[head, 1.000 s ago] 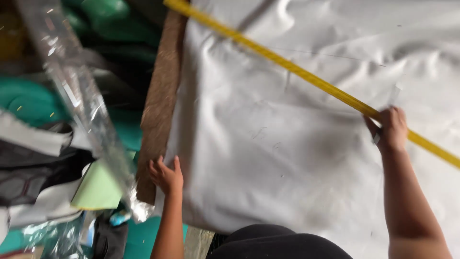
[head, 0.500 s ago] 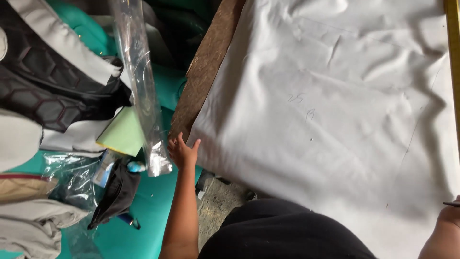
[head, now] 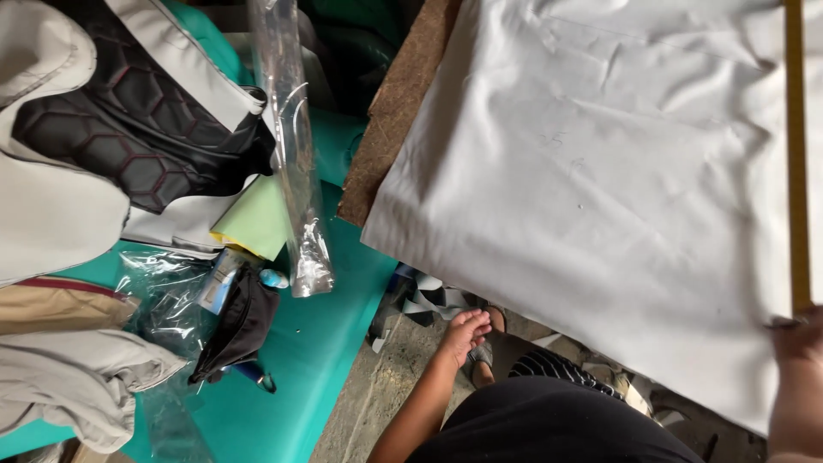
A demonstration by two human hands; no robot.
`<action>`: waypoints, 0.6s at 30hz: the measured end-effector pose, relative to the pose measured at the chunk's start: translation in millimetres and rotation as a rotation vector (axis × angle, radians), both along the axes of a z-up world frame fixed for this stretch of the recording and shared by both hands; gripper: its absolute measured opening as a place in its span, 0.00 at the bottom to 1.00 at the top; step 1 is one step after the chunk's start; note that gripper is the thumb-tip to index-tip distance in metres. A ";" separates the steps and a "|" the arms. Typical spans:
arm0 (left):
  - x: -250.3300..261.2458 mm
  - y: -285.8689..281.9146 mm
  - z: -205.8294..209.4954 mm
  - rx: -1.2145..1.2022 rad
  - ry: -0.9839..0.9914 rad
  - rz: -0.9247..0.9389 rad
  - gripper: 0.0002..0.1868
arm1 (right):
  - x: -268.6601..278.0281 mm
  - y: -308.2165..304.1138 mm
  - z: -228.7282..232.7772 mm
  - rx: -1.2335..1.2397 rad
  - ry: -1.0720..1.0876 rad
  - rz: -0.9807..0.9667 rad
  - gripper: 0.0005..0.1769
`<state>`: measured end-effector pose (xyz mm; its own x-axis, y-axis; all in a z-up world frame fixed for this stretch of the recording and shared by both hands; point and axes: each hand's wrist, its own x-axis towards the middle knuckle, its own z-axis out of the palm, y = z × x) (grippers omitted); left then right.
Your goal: The person measures and marks a large sheet of white fabric using a yellow ruler and a black marker, then cuts along the marked lines with scissors. They also handle and trim a piece of black fabric, writing notes on the white fabric during the process.
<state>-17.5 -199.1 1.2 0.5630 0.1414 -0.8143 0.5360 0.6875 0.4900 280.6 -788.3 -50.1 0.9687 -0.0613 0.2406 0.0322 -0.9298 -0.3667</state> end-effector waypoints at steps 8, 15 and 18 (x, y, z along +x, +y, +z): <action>-28.2 -23.8 -12.3 0.727 -0.117 -0.308 0.30 | -57.4 63.3 96.6 0.149 -0.175 -0.150 0.19; 4.8 -49.0 43.7 1.806 -0.786 -0.561 0.33 | -57.5 -6.1 155.2 0.289 -0.355 -0.307 0.18; 41.1 -113.2 48.6 1.847 -1.043 -0.726 0.31 | -39.8 -67.5 167.8 0.293 -0.393 -0.369 0.18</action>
